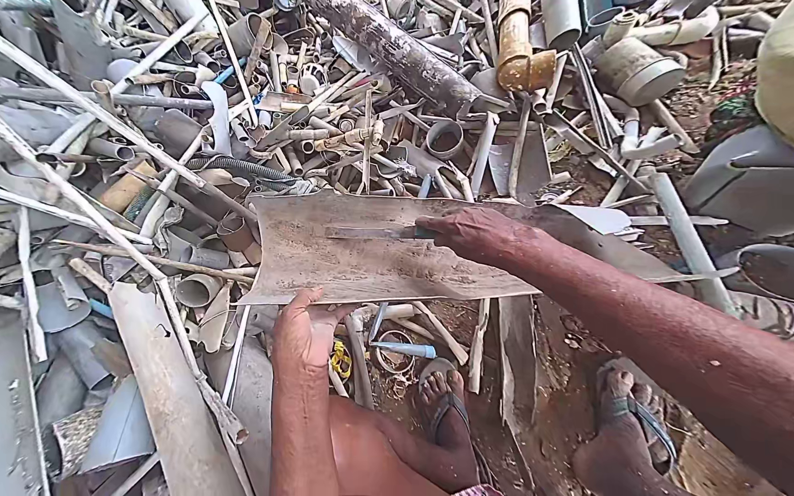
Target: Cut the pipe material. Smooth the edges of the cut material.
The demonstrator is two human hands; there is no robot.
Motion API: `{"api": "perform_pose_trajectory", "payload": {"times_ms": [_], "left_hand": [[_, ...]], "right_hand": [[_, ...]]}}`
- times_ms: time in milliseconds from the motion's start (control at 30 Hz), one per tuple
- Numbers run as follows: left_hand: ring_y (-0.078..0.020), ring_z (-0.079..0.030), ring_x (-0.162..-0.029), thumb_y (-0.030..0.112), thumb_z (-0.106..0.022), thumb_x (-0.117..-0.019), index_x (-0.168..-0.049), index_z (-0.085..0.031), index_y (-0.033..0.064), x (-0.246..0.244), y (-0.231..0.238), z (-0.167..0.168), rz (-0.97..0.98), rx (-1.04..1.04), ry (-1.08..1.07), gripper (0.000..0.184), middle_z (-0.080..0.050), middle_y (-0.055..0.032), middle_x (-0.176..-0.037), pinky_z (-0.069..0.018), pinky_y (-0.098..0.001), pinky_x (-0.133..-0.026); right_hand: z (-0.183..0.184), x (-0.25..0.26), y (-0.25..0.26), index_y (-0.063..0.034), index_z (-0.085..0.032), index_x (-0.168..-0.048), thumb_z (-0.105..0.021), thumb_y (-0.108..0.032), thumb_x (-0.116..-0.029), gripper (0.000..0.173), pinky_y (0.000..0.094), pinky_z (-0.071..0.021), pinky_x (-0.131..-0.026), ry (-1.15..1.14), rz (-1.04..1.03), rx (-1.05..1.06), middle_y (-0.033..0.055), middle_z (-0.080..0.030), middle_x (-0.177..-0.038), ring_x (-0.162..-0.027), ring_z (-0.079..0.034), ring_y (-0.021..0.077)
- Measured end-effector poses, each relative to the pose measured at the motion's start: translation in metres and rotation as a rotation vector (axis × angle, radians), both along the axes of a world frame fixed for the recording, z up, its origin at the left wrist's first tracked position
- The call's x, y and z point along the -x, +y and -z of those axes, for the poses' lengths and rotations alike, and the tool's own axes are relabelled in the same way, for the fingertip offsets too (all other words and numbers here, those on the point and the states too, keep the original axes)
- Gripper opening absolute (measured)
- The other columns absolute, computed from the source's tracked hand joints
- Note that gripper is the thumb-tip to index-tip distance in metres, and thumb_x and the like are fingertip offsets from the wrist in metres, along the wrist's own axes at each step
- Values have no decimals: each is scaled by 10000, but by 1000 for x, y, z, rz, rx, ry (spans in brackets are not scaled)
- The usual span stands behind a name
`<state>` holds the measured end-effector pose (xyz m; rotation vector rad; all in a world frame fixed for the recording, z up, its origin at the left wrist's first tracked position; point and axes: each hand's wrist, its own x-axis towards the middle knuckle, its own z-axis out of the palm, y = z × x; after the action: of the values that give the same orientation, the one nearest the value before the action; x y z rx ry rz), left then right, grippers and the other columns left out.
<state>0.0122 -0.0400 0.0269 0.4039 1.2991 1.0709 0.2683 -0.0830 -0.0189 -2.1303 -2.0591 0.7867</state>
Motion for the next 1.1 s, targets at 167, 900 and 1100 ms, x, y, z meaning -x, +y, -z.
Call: {"api": "perform_pose_trajectory", "payload": {"times_ms": [167,900,1100], "left_hand": [[-435,-658,-999,25,-378,-1033,-1284,-467,-20,0,-1,-1,5,-12,-9,270,-581,-273,-1188,-573,-643,-727],[-405,-669,-933,6,-380,-1023,-1236,-490,-26,-2,-8,-5,-1,-19,2,242,-592,-255,-1126,-583,-599,-683],[-414,-677,-932,-1,-376,-1023,-1281,-462,-12,-1,-8,-3,-5,-29,3,272,-599,-263,-1137,-584,-611,-681]], "right_hand": [[30,-53,-71,-193,-600,-1439,-596,-225,-1046,394,578,-526,-840,-75,100,36,181,-725,-1008,-952,-697,387],[46,21,-2,-71,-594,-1406,-587,-172,-1033,386,593,-533,-868,161,63,-285,252,-684,-1136,-1020,-685,436],[59,11,6,11,-649,-1255,-433,-194,-1100,336,562,-494,-928,350,103,-159,239,-690,-1066,-1030,-673,386]]}}
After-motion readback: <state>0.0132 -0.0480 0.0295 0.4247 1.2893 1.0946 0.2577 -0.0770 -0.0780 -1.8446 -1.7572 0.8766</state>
